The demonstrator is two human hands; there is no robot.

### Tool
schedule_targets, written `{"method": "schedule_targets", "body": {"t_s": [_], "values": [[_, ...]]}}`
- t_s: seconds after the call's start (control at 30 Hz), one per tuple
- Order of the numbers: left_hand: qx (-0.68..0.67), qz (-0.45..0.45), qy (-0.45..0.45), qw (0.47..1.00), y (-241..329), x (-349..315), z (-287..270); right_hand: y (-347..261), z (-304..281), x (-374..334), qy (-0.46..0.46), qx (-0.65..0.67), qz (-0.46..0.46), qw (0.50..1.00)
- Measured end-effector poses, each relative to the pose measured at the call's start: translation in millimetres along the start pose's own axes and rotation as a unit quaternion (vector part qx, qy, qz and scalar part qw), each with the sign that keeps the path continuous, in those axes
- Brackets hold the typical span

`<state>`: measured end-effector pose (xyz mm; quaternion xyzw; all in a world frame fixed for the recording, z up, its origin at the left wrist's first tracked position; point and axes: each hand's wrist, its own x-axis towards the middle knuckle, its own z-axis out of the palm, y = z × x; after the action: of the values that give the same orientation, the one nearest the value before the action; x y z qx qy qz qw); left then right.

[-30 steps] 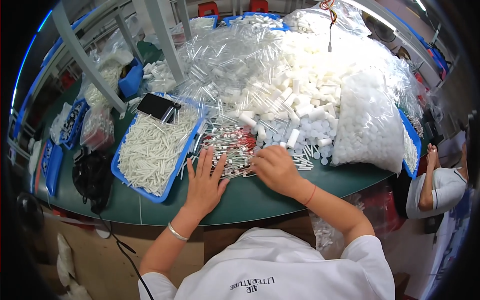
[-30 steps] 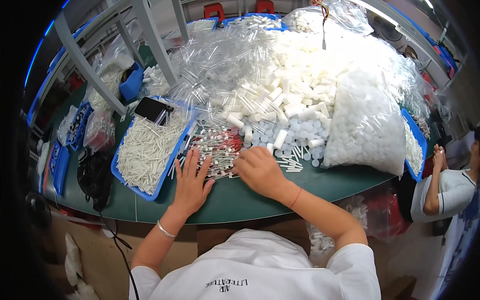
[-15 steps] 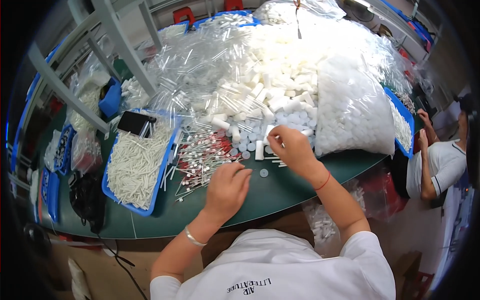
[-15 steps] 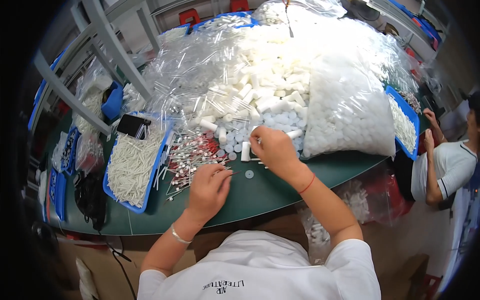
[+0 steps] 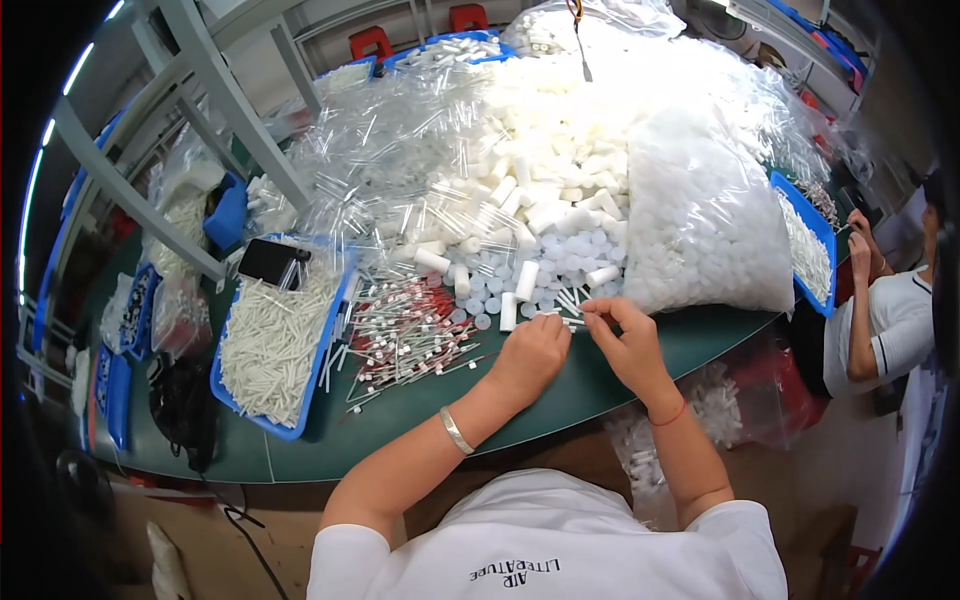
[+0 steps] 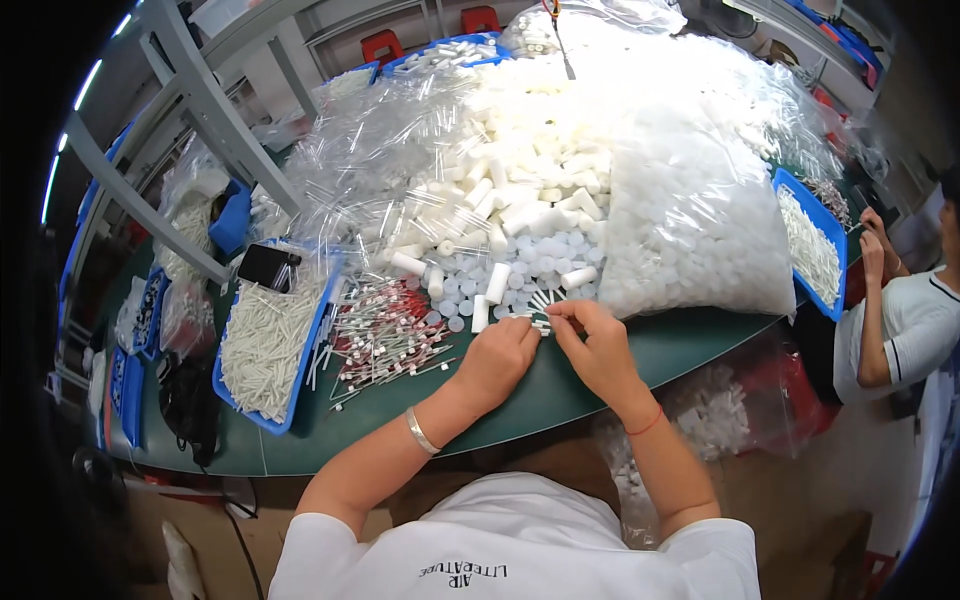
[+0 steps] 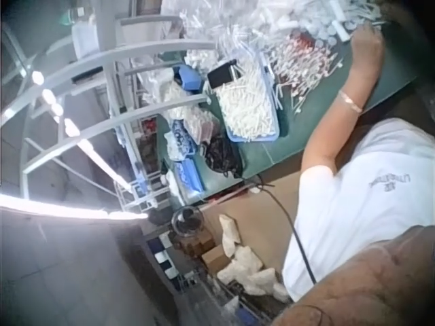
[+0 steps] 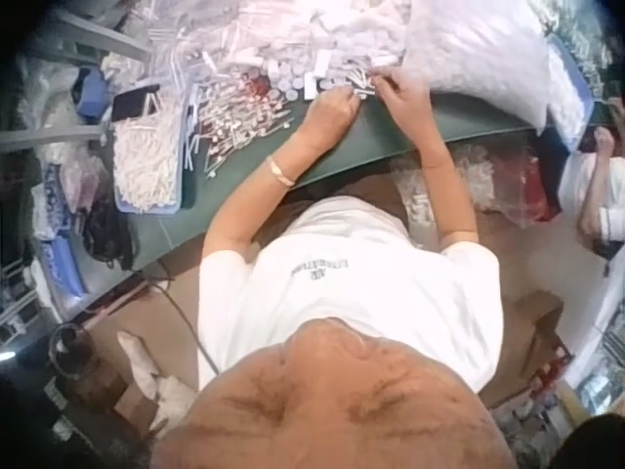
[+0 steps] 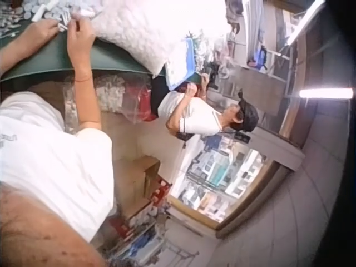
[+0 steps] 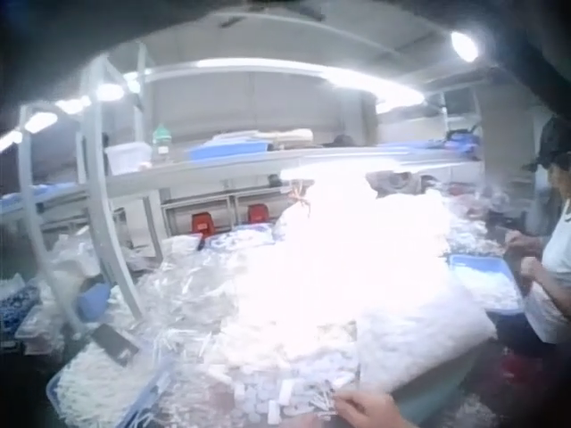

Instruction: The recorder is manually assembling small plastic parts by inserting white filter material into tubes at a factory workstation.

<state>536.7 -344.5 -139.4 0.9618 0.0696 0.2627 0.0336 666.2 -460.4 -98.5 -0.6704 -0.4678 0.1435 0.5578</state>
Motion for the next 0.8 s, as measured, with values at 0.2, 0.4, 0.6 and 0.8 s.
{"method": "schedule_targets", "body": {"t_s": [0.2,0.4,0.6,0.8], "values": [[-0.111,-0.073,0.098,0.986,-9.0,-2.6,-12.3,14.0,13.7,-5.0,0.02,-0.005,-0.04,0.999],[-0.483,-0.325,0.065,0.81,2.0,-14.0,-44.0,-1.4,12.1,-10.1,-0.013,-0.008,-0.065,0.998],[-0.521,-0.345,0.081,0.776,4.6,-23.8,-41.8,-4.6,12.0,-9.6,-0.031,-0.067,-0.122,0.99],[-0.503,-0.366,0.087,0.778,3.8,-26.4,-39.1,-6.7,7.1,-3.7,-0.04,-0.147,-0.204,0.967]]}}
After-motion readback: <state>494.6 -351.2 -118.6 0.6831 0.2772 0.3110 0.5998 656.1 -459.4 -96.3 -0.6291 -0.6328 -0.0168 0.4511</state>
